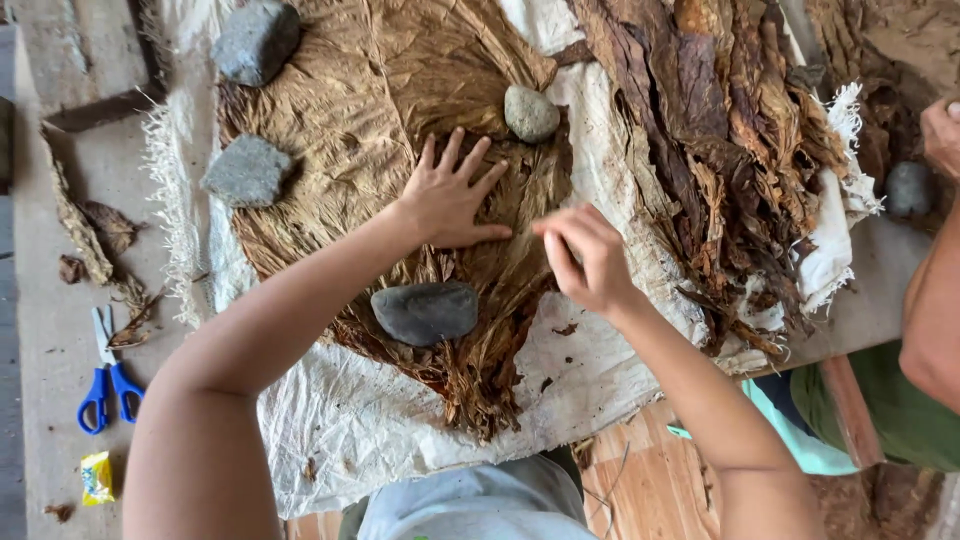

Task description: The person uses smooth stones to press and flatten a large, fibrous material laid out on a white cloth. They repeatedly lift the stones, adjust the material, and reposition the stones to weigh down different sections.

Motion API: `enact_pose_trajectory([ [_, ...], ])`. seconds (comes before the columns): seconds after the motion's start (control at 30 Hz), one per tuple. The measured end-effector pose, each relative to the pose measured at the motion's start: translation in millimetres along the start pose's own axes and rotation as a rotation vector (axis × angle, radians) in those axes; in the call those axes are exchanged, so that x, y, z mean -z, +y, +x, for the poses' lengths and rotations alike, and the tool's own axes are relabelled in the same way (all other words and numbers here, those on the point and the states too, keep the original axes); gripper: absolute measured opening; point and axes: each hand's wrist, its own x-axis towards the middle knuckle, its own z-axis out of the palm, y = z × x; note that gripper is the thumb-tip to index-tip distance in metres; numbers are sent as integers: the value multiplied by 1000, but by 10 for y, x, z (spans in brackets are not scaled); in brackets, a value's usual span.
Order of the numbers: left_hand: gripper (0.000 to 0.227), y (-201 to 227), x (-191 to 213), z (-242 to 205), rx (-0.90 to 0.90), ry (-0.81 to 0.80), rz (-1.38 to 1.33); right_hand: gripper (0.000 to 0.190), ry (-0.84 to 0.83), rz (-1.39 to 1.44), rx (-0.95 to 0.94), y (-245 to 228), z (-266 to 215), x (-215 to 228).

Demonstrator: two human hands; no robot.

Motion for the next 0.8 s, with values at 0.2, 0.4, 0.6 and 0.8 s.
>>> enact_pose_trajectory([
  [0.2, 140, 0, -152, 71, 42, 3, -31, 76, -238, -51, -386, -454, 690, -35],
  [0.4, 150, -27, -320, 189, 32, -80, -62, 91, -561, -133, -471, -131, 229, 283],
  [0.6, 147, -46, -80, 75, 89, -33, -189, 21, 188, -360, -379, 1578, 580, 1214],
  [0.8, 96, -126, 270, -585, 83, 394, -187, 43, 3, -552, -806, 3152, 809, 1521],
])
